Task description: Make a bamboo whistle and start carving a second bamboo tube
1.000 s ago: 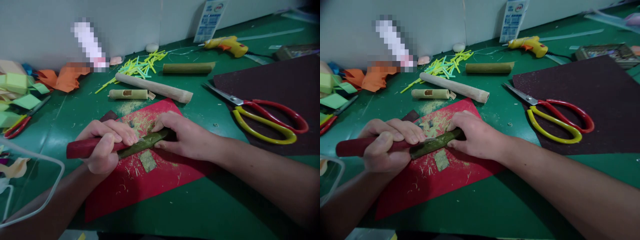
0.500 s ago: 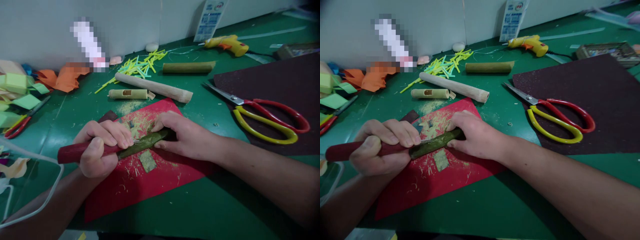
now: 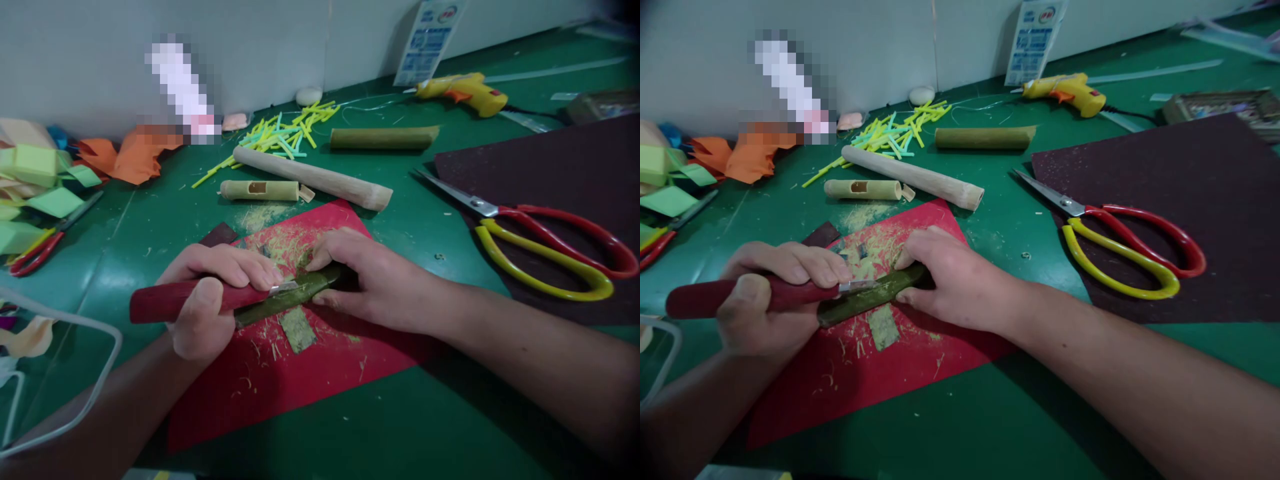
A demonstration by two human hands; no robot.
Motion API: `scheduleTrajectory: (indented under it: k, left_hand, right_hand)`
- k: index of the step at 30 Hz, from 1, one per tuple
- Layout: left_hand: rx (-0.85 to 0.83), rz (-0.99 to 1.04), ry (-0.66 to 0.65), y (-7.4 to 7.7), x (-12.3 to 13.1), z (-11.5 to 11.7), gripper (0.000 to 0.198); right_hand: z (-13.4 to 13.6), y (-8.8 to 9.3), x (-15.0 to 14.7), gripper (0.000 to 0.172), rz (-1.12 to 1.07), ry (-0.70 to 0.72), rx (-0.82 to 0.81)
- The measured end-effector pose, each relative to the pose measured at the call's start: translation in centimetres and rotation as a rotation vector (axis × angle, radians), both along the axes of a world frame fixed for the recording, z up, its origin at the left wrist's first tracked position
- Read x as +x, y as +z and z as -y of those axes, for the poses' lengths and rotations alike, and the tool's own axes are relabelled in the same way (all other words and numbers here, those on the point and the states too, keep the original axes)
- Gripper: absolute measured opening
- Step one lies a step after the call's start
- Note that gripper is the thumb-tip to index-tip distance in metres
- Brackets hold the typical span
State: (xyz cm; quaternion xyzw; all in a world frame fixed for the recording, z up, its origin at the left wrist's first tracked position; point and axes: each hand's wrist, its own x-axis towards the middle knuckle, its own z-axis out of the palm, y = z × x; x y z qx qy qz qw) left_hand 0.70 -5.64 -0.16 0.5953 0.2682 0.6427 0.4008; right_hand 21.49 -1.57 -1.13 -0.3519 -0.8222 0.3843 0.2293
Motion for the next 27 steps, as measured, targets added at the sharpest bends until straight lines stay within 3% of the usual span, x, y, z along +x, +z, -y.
scheduleTrajectory:
  k: [9, 27]
  left_hand:
    - [0.000, -0.043, -0.064, -0.35, -0.18, -0.41, 0.014]
    - [-0.008, -0.062, -0.060, -0.35, -0.33, -0.35, 0.014]
  right_hand:
    - [-0.08, -0.11, 0.06, 0.021, 0.002, -0.005, 0.005]
    - [-0.11, -0.28, -0.04, 0.021, 0.001, -0.002, 0.017]
